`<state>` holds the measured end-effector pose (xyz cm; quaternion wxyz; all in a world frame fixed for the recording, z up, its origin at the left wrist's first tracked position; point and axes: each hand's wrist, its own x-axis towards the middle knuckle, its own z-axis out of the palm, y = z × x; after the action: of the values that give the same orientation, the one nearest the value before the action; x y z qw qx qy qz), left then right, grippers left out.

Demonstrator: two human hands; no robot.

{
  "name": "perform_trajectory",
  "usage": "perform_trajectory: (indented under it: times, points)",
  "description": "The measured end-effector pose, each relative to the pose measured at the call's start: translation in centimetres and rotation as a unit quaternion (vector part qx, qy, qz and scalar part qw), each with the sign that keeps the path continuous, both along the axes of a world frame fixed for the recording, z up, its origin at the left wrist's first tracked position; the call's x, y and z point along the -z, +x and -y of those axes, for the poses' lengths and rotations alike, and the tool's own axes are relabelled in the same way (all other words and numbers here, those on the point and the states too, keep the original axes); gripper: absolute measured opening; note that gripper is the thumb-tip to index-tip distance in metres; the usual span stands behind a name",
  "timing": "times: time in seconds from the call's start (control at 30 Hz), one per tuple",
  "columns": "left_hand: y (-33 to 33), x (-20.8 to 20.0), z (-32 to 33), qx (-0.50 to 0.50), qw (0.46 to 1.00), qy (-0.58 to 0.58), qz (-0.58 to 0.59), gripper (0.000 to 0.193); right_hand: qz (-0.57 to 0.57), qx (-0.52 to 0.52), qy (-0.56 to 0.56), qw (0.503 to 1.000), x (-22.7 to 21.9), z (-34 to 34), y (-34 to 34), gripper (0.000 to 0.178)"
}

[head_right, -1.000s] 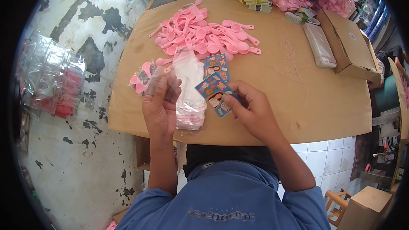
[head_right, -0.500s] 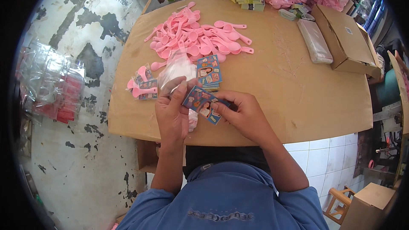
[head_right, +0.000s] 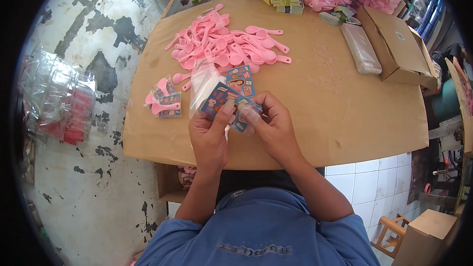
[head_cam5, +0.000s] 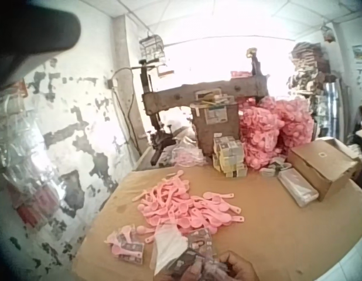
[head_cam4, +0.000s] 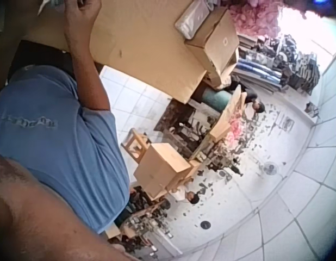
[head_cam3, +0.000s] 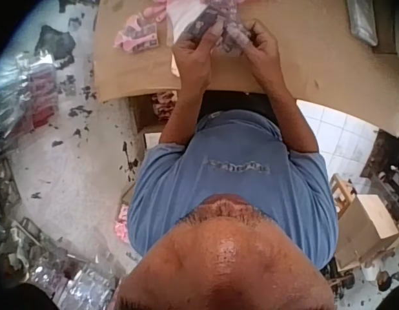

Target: The person repeatedly picks up pink plastic spoons and small printed cards, places them into clear plastic bags, and sets the sealed packages aside. The process is repeated continuously throughout the clip.

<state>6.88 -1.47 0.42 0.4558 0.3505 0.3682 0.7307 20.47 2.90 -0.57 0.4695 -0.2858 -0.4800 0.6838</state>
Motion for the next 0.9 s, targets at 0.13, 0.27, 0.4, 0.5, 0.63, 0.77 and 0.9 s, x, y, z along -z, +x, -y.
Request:
perform_trajectory:
  times: [0.13, 0.27, 0.4, 0.5, 0.63, 0.77, 0.9]
  points:
    - [-0.5, -0.5, -0.2, -0.006, 1.0, 0.005, 0.01, 0.046, -0.01, -0.013, 0.048, 0.999, 0.0, 0.8, -1.2, 0.02]
    - [-1.4, -1.2, -0.2, 0.043, 0.992, 0.058, 0.102, 0.07, -0.003, -0.061, 0.004, 0.998, -0.4, 2.0, -0.9, 0.019]
    - [-1.3, -1.4, -0.2, 0.058, 0.985, 0.081, 0.142, 0.067, 0.029, -0.069, -0.055, 0.996, 0.2, 2.4, -0.8, 0.013]
    - [-0.6, -1.5, -0.1, 0.092, 0.973, 0.081, 0.197, 0.065, 0.021, -0.01, -0.026, 0.999, 1.1, 2.6, -1.9, 0.011]
    - [0.0, -1.4, -0.1, 0.093, 0.964, 0.047, 0.244, 0.046, 0.031, 0.058, 0.029, 0.997, 0.9, 2.6, -2.8, 0.01]
    - [-0.5, -1.1, -0.3, 0.038, 0.967, 0.027, 0.249, 0.038, 0.03, 0.108, 0.085, 0.99, 0.3, 2.4, -2.8, 0.018]
    - [-2.0, -0.4, -0.7, -0.015, 0.973, -0.001, 0.23, 0.038, 0.218, 0.143, 0.445, 0.857, -1.0, 1.0, -1.1, 0.028]
